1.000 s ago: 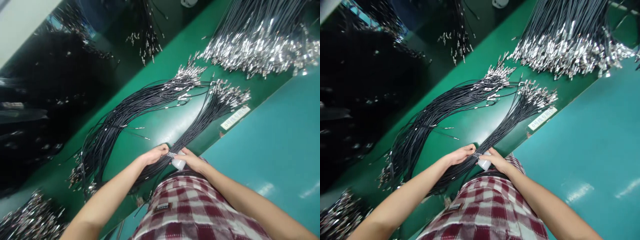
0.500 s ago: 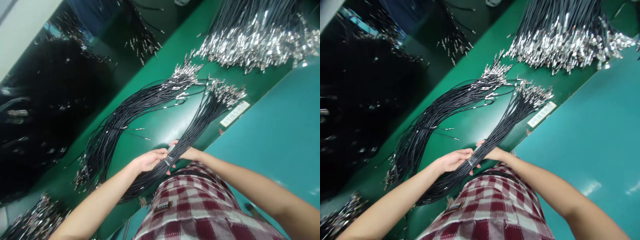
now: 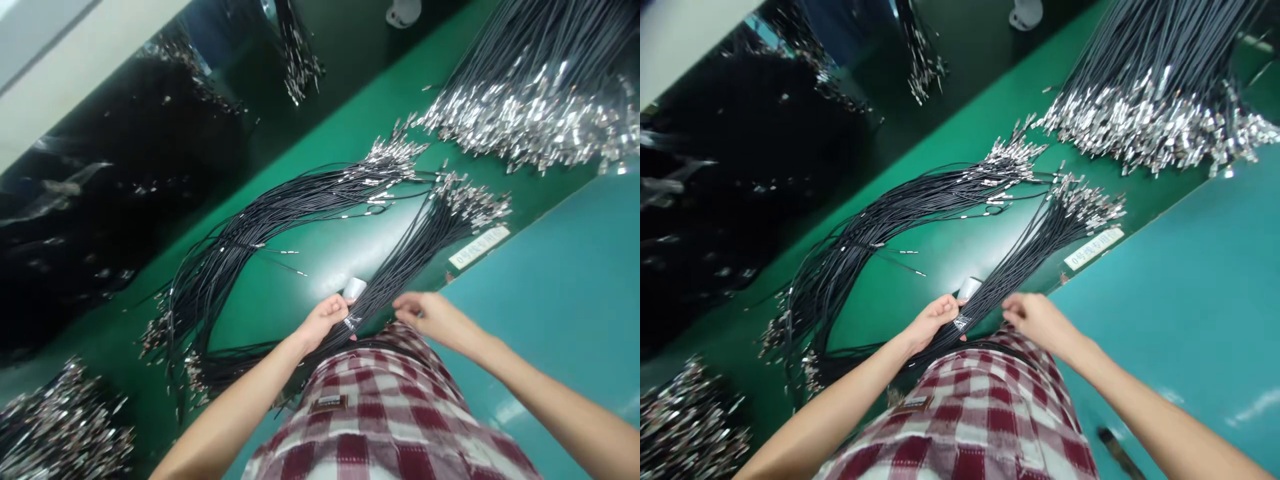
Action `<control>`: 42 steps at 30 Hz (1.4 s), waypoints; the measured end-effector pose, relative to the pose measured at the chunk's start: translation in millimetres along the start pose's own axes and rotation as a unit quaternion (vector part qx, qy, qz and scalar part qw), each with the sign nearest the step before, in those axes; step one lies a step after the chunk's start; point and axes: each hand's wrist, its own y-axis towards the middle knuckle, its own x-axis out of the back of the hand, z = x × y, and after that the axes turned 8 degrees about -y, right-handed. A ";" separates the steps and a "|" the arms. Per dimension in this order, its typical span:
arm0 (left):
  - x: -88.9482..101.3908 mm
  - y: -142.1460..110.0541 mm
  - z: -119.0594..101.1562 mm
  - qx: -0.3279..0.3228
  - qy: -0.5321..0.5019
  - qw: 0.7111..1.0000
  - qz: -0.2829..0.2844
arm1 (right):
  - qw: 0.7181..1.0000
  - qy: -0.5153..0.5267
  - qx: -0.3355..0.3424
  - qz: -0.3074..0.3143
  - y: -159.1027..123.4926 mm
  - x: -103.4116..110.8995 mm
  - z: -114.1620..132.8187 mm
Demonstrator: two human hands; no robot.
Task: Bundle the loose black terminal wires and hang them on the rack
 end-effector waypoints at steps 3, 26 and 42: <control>-5.0 0.7 2.8 -0.015 -0.003 1.000 0.002 | 0.980 -0.169 0.050 -0.092 30.7 21.2 55.1; -2.2 19.1 -54.1 0.124 -0.025 0.992 -0.008 | 0.892 0.408 0.024 -0.193 -62.8 -77.0 33.1; -13.8 19.1 -1.8 0.223 -0.001 0.974 0.033 | 0.900 0.410 0.147 -0.010 1.6 -78.9 17.0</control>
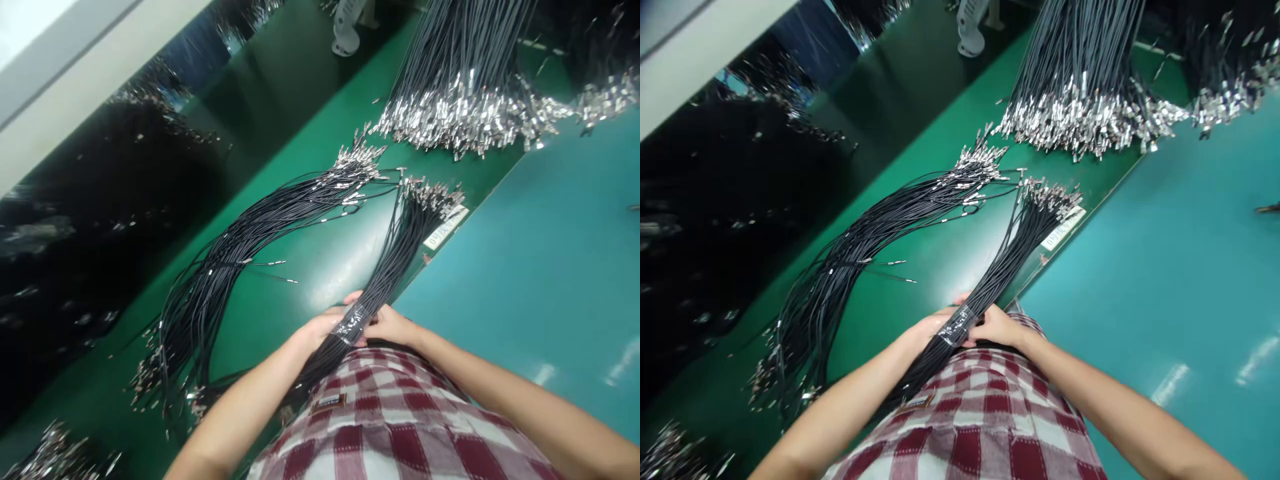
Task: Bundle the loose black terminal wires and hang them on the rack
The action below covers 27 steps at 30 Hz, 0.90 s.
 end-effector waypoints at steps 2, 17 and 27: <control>-2.6 2.5 0.9 -0.065 -0.008 0.998 -0.011 | 0.999 0.039 -0.024 -0.016 -5.3 -3.1 11.1; -77.9 -60.7 -13.2 -0.365 0.284 0.870 -0.169 | 0.930 0.262 -0.252 -0.056 -15.9 14.4 28.9; -31.6 -6.6 -27.6 -0.160 0.258 0.941 -0.147 | 0.952 0.214 -0.216 0.013 -22.1 35.1 15.7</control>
